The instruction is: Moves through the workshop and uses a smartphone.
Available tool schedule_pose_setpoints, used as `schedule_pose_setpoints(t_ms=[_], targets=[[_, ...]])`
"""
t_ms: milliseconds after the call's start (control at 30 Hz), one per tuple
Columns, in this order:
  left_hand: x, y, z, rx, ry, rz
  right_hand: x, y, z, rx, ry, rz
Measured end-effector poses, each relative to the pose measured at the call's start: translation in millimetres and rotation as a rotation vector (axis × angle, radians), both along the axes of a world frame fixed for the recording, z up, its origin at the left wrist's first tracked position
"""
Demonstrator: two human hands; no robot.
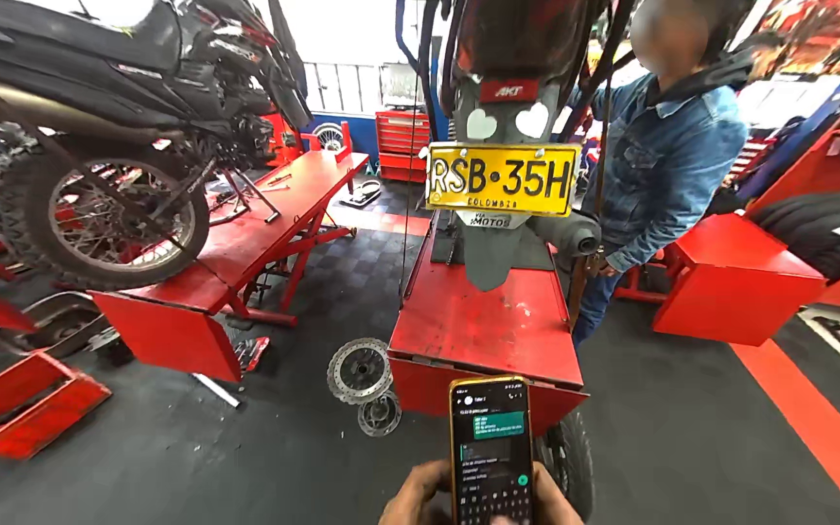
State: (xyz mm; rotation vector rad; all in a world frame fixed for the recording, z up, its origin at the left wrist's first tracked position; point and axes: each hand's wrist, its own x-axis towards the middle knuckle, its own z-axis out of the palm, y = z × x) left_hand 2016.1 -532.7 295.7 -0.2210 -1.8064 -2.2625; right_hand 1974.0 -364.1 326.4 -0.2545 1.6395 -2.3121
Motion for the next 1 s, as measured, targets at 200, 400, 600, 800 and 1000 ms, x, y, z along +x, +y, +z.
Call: schedule_pose_setpoints(t_ms=[200,400,600,800,1000], targets=[[5.4,-3.6,3.1,-0.040,0.016,-0.021,6.8,-0.3,10.8,0.075,-0.057,0.011],[4.7,-5.9,0.5,-0.026,0.032,-0.024,5.9,-3.5,10.6,0.052,-0.067,0.016],[4.2,-6.5,0.2,-0.025,0.038,-0.027,5.6,-7.2,11.7,0.083,-0.075,-0.021],[2.3,-7.0,0.1,-0.015,0.032,-0.023,3.4,-5.6,10.3,0.043,-0.051,0.012],[0.7,-5.1,-1.8,-0.006,0.026,-0.031,1.0,-3.9,8.2,0.028,-0.060,0.024]])
